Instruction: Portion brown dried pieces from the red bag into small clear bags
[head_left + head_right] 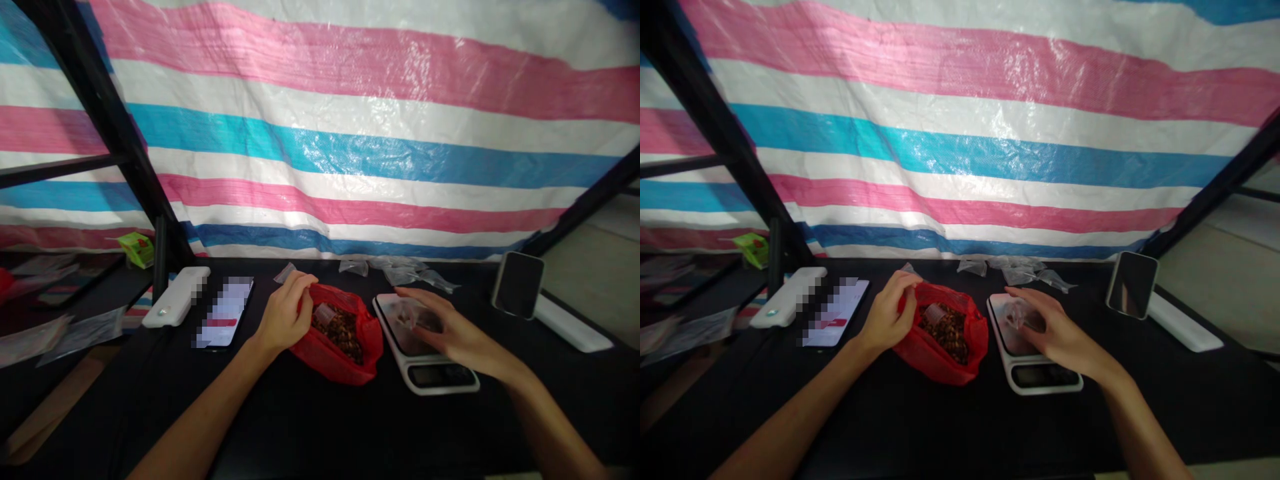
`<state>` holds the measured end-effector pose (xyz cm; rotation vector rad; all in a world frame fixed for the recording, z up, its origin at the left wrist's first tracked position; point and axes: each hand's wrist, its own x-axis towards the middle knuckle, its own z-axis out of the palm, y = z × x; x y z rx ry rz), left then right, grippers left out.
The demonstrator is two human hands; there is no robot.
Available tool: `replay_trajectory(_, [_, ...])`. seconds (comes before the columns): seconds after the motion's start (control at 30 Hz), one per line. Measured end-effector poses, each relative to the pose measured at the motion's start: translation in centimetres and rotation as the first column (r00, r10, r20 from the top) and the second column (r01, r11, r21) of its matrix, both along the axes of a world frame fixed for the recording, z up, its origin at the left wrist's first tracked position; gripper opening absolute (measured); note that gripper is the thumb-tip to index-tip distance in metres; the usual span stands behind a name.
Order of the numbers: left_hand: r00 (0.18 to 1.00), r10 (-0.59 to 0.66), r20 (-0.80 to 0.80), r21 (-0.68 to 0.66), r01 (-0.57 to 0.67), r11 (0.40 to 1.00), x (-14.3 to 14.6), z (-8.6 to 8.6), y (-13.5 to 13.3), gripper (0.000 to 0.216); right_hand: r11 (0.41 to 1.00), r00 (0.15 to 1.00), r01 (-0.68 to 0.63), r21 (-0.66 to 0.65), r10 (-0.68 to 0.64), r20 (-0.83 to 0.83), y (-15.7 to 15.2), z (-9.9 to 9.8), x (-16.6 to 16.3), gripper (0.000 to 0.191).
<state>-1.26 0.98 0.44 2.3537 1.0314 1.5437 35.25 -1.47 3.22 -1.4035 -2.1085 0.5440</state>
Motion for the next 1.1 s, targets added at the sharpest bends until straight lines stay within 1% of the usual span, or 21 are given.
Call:
replay_trajectory(0.03, [1.000,0.002,-0.001,0.000,-0.002,1.000,0.0,0.0,0.0,0.028,1.000,1.000,-0.010,-0.019,0.010,-0.007,-0.2,0.1,0.5,0.065])
replay_trajectory(0.07, [1.000,0.007,-0.002,0.000,-0.007,1.000,-0.1,-0.1,0.1,0.028,0.999,0.999,-0.006,-0.036,0.004,-0.050,-0.4,0.2,1.1,0.068])
replay_trajectory(0.13, [1.000,0.020,0.004,0.003,-0.020,1.000,-0.2,-0.1,0.2,0.028,0.998,0.970,0.055,-0.025,-0.059,-0.237,-0.8,0.1,2.0,0.068])
replay_trajectory(0.2, [0.999,0.037,0.016,0.002,-0.037,0.999,-0.4,-0.2,0.3,0.027,0.984,0.883,0.177,0.019,-0.150,-0.445,-0.9,-0.3,2.9,0.065])
replay_trajectory(0.27, [0.999,0.050,0.021,-0.004,-0.050,0.999,-0.4,-0.3,0.4,0.027,0.963,0.805,0.269,0.024,-0.211,-0.554,-0.9,-1.2,3.5,0.065])
replay_trajectory(0.43, [0.999,0.053,0.014,-0.006,-0.052,0.999,-0.4,-0.7,0.6,0.027,0.963,0.759,0.267,-0.029,-0.229,-0.609,-1.1,-3.1,4.2,0.063])
replay_trajectory(0.63, [0.997,0.076,0.023,0.004,-0.076,0.997,-0.4,-0.6,0.6,0.026,0.926,0.646,0.375,-0.036,-0.289,-0.707,-1.3,-3.5,5.4,0.060])
replay_trajectory(0.7, [0.996,0.083,0.023,0.002,-0.083,0.997,-0.4,-0.6,0.7,0.026,0.927,0.637,0.374,-0.034,-0.283,-0.717,-1.3,-3.6,5.6,0.059])
replay_trajectory(0.8, [0.996,0.086,0.024,0.006,-0.086,0.996,-0.5,-0.6,0.7,0.026,0.942,0.674,0.335,-0.012,-0.249,-0.696,-1.3,-3.7,5.4,0.057])
replay_trajectory(0.9, [0.996,0.085,0.027,0.011,-0.086,0.996,-0.5,-0.5,0.6,0.025,0.964,0.761,0.265,0.026,-0.192,-0.620,-1.4,-3.5,4.8,0.055])
replay_trajectory(0.97, [0.996,0.084,0.021,0.023,-0.084,0.996,-0.4,-0.5,0.6,0.025,0.981,0.852,0.190,0.030,-0.149,-0.503,-1.6,-3.2,4.3,0.055])
replay_trajectory(1.03, [0.997,0.082,0.011,0.035,-0.083,0.996,-0.4,-0.3,0.5,0.026,0.991,0.937,0.130,0.019,-0.117,-0.328,-2.0,-2.9,3.7,0.056])
replay_trajectory(1.1, [0.997,0.081,0.005,0.045,-0.081,0.996,-0.3,-0.2,0.5,0.026,0.992,0.984,0.118,0.031,-0.113,-0.136,-2.2,-2.8,2.9,0.057])
